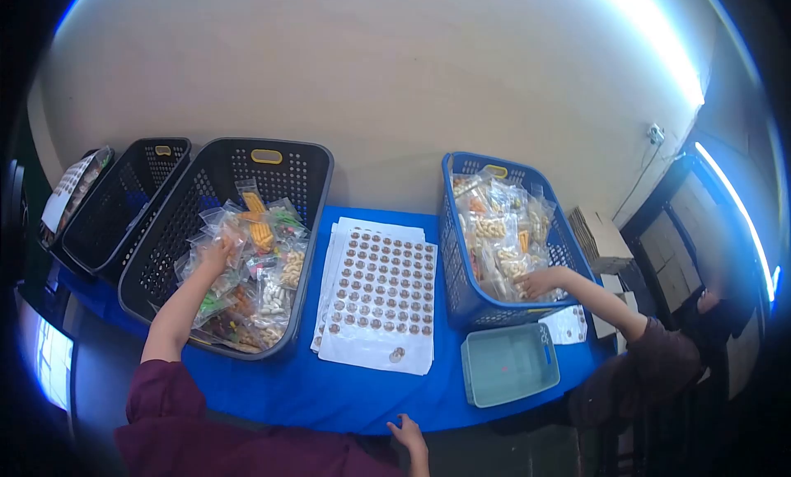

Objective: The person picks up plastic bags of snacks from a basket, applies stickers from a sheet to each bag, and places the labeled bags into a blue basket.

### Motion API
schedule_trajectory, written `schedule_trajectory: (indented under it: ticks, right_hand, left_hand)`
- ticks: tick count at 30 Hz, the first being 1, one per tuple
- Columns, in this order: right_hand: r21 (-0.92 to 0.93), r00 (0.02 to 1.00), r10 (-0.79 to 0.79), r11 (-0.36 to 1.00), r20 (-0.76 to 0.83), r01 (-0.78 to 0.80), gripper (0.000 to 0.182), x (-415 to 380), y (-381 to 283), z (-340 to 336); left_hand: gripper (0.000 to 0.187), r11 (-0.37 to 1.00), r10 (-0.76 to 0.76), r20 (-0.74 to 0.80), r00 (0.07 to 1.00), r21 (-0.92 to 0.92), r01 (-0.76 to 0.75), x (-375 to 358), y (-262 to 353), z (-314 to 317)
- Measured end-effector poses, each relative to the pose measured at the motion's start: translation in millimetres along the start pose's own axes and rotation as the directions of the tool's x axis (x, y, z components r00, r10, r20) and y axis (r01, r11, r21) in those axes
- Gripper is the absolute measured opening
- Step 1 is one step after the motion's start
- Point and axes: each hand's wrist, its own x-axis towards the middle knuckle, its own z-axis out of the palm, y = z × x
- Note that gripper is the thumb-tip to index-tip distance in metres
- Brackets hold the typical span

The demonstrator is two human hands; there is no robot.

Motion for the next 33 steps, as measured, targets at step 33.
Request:
schedule_trajectory:
  ticks: [33]
  right_hand:
    - [0.924, 0.943, -0.332, 0.358, -0.006, 0.132, 0.023, -31, -163, -53]
  left_hand:
    - [0.039, -0.310, 0.316, -0.198, 0.928, -0.946, -0.096, -260, 210, -11]
